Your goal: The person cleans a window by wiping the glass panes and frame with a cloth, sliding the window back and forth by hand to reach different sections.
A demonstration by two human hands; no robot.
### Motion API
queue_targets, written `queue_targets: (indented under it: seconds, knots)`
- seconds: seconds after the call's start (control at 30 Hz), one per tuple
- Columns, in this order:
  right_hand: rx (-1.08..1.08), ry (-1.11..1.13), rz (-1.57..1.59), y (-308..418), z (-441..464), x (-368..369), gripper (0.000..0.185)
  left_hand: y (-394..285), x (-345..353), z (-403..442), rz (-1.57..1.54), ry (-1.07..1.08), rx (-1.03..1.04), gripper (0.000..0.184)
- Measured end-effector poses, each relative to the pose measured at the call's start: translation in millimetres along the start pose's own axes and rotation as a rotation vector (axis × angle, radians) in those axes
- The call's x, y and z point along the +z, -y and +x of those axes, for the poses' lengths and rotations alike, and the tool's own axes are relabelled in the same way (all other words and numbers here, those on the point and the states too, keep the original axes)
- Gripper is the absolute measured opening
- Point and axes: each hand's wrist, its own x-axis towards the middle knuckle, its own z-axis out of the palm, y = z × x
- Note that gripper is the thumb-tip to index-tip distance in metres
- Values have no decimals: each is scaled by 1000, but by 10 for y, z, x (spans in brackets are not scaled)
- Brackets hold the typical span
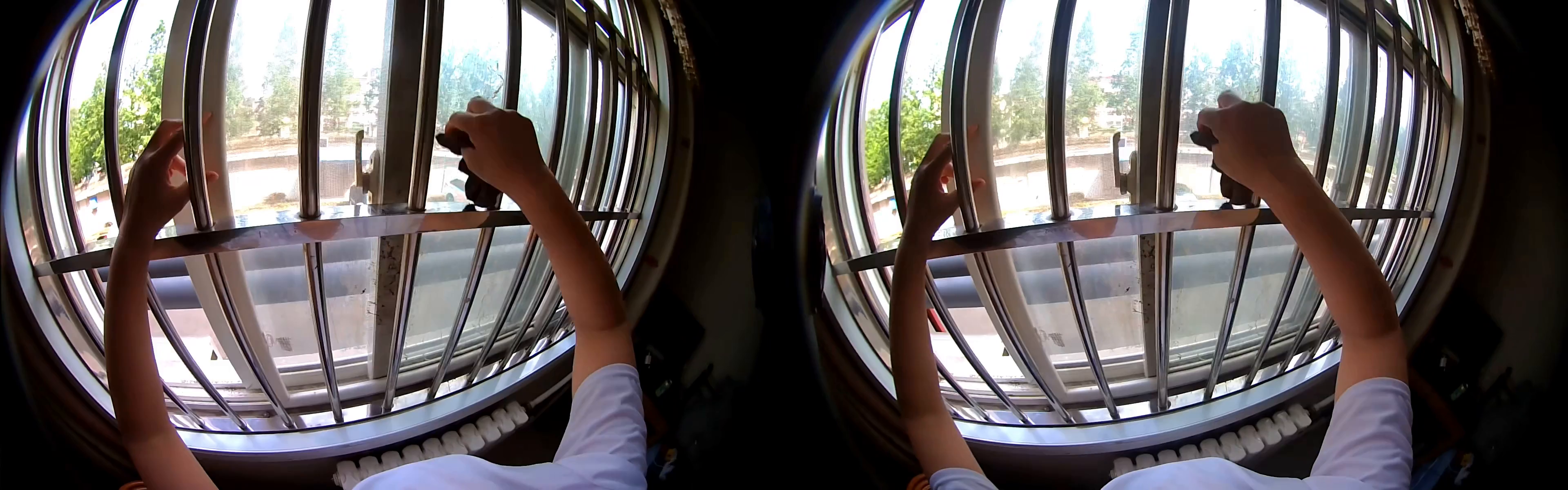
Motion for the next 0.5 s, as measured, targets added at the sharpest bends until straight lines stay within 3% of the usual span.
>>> queue_targets:
  seconds: [0.03, 0.1, 0.17, 0.2, 0.23, 0.3, 0.37, 0.43, 0.5]
  knots:
    - [-7, -308, 51, -29, 54, -3, 22, -41, -3, -5, -3, 14, -39, 77]
    - [-32, -682, -32, -163, 304, 54, 23, -107, -36, -1, 3, 26, -53, 78]
    - [-20, -578, -143, -199, 395, 172, 23, -157, -57, -8, 14, 40, -66, 79]
    - [-81, -341, -161, -170, 316, 204, 18, -179, -58, -12, 13, 25, -68, 76]
    - [-7, 65, -204, -52, 218, 139, 19, -182, -55, -11, 11, 8, -71, 73]
    - [-83, 636, 101, 89, 113, -100, 22, -116, -12, -23, 19, -7, -44, 76]
    - [-58, 269, 28, 5, 90, -66, 28, -59, -17, -20, 35, -21, -20, 79]
    - [15, -341, 70, -153, 203, -7, 33, -38, -8, -35, 47, 6, -33, 79]
    - [-25, -757, -75, -250, 410, 33, 38, -57, 0, -44, 68, -19, 6, 78]
